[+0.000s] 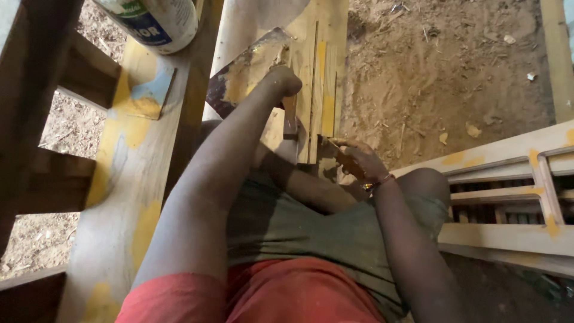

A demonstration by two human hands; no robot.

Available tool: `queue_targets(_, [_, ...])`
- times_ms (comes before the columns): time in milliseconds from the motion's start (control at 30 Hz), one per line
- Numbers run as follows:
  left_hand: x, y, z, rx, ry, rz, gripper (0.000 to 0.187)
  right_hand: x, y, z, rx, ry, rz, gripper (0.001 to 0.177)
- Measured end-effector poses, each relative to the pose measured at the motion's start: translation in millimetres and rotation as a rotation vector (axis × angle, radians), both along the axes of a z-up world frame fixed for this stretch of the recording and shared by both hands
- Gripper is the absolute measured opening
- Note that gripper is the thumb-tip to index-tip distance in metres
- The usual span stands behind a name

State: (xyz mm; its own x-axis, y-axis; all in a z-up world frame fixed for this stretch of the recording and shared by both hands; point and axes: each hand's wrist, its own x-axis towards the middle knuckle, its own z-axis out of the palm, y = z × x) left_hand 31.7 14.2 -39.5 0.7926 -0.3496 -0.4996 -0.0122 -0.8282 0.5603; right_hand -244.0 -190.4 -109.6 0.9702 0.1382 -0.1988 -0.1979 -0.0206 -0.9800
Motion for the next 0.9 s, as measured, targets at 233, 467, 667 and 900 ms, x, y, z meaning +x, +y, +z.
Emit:
queue_targets(233, [-7.5,-2.7,1.5,0.101,-0.010,-0.271,0.027,3.5,12.5,27.4,0.175,0.211,-0.098,0.044])
queue_targets(467, [-20.1,-0.9,3.0,0.017,0.090,-0.074,0.021,2.8,17.3,34.7,0.257,0.223,-0.076,0.044])
queue_targets(667, [-41.3,4.4,16.9,0.011,-0.021,0.000,0.024,1.9,20.2,40.1,0.184,0.234,-0.091,0.044])
queue_targets(900, [-48.4,4.8,16.8,0.006,-0.033,0.063,0.024,2.0,15.9,31.5,0.131,0.198,-0.050,0.042])
